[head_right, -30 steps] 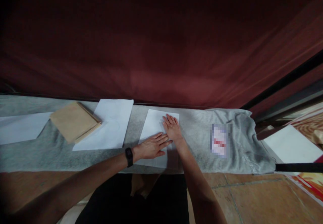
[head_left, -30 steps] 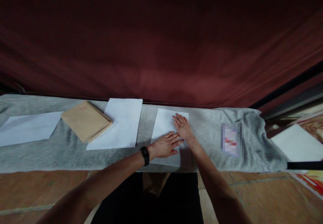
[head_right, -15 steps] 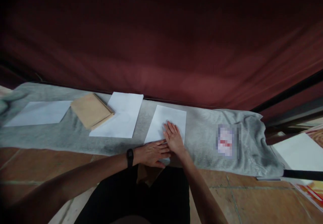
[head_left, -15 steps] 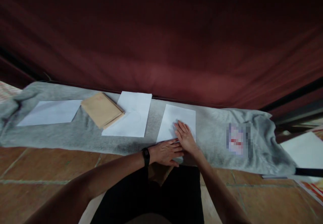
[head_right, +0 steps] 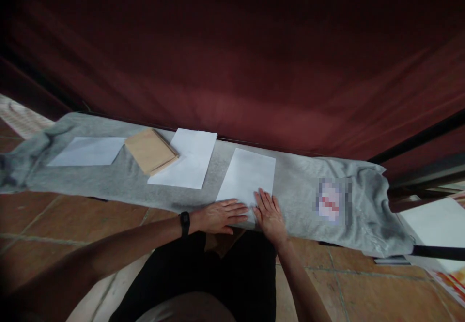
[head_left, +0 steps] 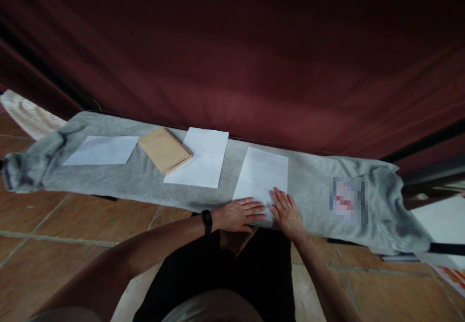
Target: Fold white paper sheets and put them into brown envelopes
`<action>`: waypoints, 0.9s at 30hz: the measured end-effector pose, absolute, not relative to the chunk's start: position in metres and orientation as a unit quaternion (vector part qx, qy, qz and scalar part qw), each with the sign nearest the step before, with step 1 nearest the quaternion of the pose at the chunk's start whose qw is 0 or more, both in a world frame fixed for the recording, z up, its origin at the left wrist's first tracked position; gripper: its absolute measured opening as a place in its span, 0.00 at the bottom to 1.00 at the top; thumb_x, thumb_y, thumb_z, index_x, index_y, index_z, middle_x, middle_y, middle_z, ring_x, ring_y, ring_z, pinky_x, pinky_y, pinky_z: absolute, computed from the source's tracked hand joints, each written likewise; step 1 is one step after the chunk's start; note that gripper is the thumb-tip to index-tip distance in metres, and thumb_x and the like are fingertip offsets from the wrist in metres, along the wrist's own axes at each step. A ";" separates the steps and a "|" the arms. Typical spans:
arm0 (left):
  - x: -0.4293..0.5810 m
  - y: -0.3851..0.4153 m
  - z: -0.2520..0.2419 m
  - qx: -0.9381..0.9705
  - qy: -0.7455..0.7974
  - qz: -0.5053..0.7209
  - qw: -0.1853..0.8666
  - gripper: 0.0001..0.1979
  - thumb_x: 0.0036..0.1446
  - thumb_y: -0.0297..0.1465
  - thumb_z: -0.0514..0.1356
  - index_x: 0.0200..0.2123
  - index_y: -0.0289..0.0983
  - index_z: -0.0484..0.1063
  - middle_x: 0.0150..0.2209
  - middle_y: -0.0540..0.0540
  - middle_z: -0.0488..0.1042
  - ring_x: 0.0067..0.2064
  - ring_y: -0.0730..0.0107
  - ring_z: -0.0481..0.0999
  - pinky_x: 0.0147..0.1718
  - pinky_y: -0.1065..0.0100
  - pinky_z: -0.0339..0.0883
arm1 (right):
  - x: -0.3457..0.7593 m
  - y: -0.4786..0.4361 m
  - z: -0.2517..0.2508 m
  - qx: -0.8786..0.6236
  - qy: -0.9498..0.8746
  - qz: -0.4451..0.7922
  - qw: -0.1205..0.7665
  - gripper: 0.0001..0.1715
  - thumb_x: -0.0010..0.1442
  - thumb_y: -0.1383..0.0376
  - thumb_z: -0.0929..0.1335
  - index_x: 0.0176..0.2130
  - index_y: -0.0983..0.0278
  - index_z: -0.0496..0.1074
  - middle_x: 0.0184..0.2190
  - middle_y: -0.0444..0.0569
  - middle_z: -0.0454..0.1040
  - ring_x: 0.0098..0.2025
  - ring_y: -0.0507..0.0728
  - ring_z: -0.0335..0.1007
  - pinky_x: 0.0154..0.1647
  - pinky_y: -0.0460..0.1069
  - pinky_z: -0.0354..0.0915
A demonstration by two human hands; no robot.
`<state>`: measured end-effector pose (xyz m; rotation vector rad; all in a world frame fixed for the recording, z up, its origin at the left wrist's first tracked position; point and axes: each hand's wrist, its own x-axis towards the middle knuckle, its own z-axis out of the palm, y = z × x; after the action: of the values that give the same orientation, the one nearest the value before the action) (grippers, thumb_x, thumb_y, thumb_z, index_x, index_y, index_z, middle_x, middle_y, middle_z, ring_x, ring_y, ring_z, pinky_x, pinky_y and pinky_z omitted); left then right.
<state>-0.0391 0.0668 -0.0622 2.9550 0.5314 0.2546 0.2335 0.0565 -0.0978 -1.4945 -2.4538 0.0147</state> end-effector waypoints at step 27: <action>-0.023 0.101 -0.067 0.798 0.556 0.194 0.126 0.23 0.64 0.31 0.53 0.61 0.34 0.65 0.64 0.34 0.67 0.66 0.54 0.65 0.62 0.54 0.62 | 0.241 0.029 -0.079 -0.494 -0.860 0.057 0.114 0.40 0.66 0.58 0.69 0.71 0.61 0.53 0.71 0.58 0.53 0.72 0.66 0.49 0.69 0.67 0.53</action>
<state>-0.0234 0.1011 -0.0673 2.3244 1.6196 0.5651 0.2411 0.0294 -0.0785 -1.4490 -2.5207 0.1663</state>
